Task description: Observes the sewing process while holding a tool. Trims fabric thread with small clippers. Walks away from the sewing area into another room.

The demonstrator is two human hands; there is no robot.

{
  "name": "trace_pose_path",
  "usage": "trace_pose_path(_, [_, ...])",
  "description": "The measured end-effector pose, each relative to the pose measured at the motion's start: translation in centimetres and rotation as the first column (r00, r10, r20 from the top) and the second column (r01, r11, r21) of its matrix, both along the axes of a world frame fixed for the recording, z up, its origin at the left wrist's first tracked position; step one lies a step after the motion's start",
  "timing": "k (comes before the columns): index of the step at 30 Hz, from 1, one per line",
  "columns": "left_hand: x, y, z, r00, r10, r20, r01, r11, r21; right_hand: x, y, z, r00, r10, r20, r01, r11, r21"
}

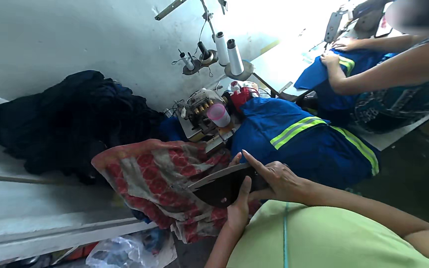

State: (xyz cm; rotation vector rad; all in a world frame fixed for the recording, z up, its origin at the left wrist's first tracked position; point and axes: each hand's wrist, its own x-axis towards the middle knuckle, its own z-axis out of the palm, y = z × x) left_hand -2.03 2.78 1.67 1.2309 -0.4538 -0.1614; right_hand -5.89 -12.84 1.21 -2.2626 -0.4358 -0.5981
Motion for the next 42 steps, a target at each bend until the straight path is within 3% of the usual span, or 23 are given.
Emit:
trace_pose_path(6, [0.3, 0.2, -0.2, 0.992, -0.126, 0.029, 0.128, 0.991, -0.04, -0.1, -0.2, -0.1, 0.998, 0.048, -0.039, -0.046, 0.998, 0.049])
trace_pose_path(13, [0.4, 0.0, -0.1, 0.995, -0.095, 0.018, 0.095, 0.995, 0.008, -0.3, -0.1, -0.3, 0.997, 0.033, -0.068, -0.029, 0.998, 0.054])
trace_pose_path(20, [1.1, -0.4, 0.1, 0.987, -0.118, 0.108, 0.114, 0.993, 0.045, -0.3, -0.1, -0.3, 0.994, 0.038, -0.104, -0.033, 0.998, 0.049])
trace_pose_path(24, [0.6, -0.4, 0.2, 0.993, -0.062, 0.101, 0.053, 0.995, 0.086, -0.2, 0.0, -0.4, 0.994, 0.042, -0.105, -0.036, 0.997, 0.061])
trace_pose_path(29, [-0.7, -0.8, 0.4, 0.987, 0.156, -0.029, -0.149, 0.975, 0.163, 0.0, 0.2, -1.2, 0.998, 0.018, -0.066, -0.016, 0.999, 0.038])
trace_pose_path(37, [-0.3, -1.2, 0.0, 0.985, 0.171, -0.034, -0.171, 0.985, 0.01, 0.2, 0.6, -1.2, 0.999, -0.04, 0.03, 0.041, 0.999, -0.02])
trace_pose_path(42, [-0.3, -1.2, 0.0, 0.984, 0.175, -0.029, -0.175, 0.985, 0.001, 0.3, 0.5, -1.1, 0.998, -0.045, 0.044, 0.047, 0.998, -0.043])
